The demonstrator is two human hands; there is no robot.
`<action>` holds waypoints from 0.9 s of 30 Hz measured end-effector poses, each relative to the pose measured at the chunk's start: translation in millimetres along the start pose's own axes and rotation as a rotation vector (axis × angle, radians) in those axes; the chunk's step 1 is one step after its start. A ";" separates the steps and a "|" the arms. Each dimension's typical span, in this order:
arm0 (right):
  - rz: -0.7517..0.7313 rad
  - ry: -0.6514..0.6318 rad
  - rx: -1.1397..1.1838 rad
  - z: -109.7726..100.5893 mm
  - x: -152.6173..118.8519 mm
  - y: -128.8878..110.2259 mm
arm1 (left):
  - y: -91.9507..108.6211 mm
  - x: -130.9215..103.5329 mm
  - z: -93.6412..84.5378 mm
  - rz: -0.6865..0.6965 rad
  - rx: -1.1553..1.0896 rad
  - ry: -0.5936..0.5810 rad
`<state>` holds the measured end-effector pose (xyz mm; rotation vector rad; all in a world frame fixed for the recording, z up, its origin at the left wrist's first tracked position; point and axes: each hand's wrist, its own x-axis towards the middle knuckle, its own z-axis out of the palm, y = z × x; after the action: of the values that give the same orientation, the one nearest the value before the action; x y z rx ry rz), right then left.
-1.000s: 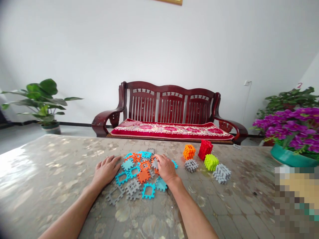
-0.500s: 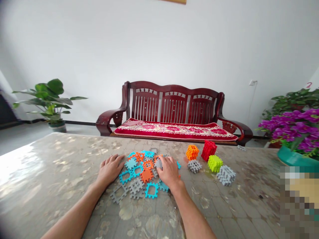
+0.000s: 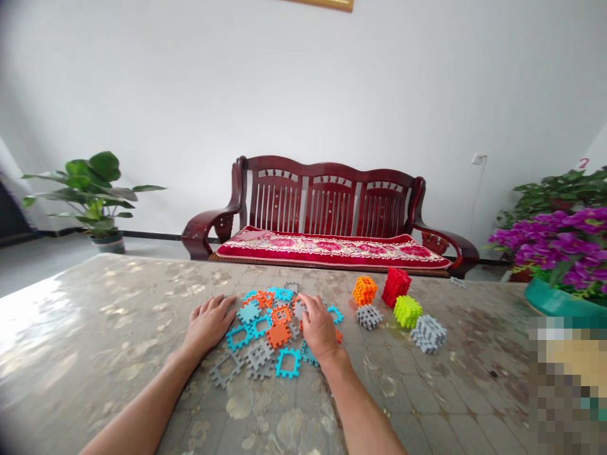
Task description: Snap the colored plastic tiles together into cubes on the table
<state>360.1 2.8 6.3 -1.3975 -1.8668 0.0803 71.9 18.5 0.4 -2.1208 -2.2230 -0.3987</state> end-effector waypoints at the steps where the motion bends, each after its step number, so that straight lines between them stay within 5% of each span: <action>1: 0.015 0.052 0.060 -1.5 1.5 3.2 | -0.1 0.0 0.3 0.001 0.001 0.000; 5: 0.178 0.253 0.162 -11.7 8.3 26.5 | -0.6 0.5 1.7 0.001 0.002 0.013; 8: 0.305 0.267 0.145 -17.0 8.6 47.0 | -0.9 0.8 1.7 -0.001 0.002 0.012; 13: 0.304 0.121 0.016 -21.7 2.0 62.9 | -0.3 0.4 0.4 0.001 0.007 0.013; 20: 0.336 -0.100 -0.280 -38.2 -3.6 48.7 | -0.1 0.4 0.4 0.001 0.034 0.010; 27: 0.335 -0.151 -0.472 -36.1 -5.5 37.6 | -1.3 1.2 2.1 -0.001 0.035 0.020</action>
<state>412.2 -1.1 10.2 -2.0726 -1.8251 -0.0986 70.9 20.0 -1.6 -2.0893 -2.2030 -0.3764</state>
